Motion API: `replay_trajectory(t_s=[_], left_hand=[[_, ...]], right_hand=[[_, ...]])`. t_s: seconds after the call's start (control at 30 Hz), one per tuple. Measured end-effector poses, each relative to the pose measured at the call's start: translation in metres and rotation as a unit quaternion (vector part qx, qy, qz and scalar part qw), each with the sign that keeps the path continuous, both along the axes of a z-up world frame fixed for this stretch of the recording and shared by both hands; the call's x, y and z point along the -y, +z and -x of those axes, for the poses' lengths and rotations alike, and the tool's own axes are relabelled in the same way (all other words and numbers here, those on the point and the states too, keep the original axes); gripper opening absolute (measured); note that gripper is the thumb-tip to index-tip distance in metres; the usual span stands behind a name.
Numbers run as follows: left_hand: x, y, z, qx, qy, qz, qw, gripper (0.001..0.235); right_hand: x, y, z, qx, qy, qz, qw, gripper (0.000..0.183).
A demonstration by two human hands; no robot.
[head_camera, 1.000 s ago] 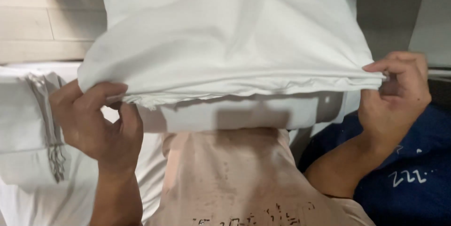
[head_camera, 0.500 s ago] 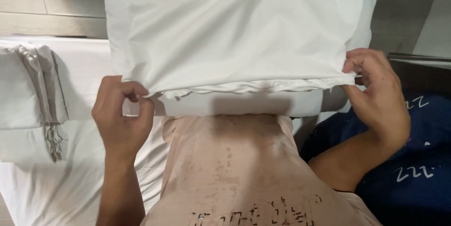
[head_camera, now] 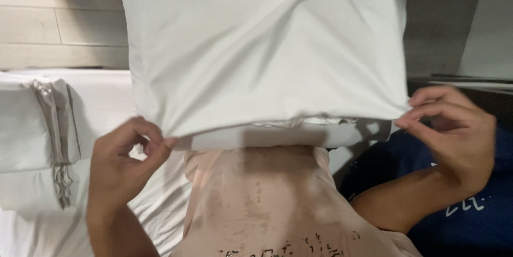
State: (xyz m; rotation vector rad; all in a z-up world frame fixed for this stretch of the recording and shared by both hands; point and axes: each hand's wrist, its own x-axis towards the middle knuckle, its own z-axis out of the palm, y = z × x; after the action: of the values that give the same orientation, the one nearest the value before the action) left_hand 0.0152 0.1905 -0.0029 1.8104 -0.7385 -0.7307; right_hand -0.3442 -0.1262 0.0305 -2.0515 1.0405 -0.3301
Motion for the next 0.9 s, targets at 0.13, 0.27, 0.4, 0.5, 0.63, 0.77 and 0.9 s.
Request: replay_trajectory(t_s=[0.13, 0.27, 0.4, 0.5, 0.63, 0.77, 0.9], left_hand=[[0.009, 0.005, -0.034, -0.049, -0.147, -0.212, 0.965, 0.019], [0.037, 0.002, -0.064, -0.037, -0.01, -0.176, 0.984, 0.04], [0.101, -0.024, -0.099, 0.132, 0.057, -0.055, 0.988, 0.024], [0.144, -0.05, -0.121, 0.145, 0.074, -0.122, 0.979, 0.038], [0.169, -0.057, -0.127, 0.085, 0.077, -0.041, 0.993, 0.036], [0.182, -0.039, -0.123, 0.021, 0.092, -0.03, 0.995, 0.028], [0.185, -0.052, -0.128, 0.029, 0.059, -0.024, 0.998, 0.03]], right_hand=[[0.026, -0.018, -0.018, -0.091, -0.002, -0.103, 0.99, 0.02], [0.071, -0.049, -0.051, -0.044, -0.024, -0.029, 0.998, 0.035], [0.14, -0.104, -0.096, 0.076, -0.023, 0.062, 0.995, 0.021], [0.164, -0.125, -0.135, -0.019, -0.085, -0.065, 0.994, 0.049], [0.16, -0.128, -0.159, 0.02, -0.101, -0.081, 0.991, 0.036], [0.17, -0.147, -0.166, 0.019, -0.107, -0.141, 0.984, 0.034], [0.176, -0.155, -0.163, -0.047, -0.082, -0.144, 0.985, 0.041]])
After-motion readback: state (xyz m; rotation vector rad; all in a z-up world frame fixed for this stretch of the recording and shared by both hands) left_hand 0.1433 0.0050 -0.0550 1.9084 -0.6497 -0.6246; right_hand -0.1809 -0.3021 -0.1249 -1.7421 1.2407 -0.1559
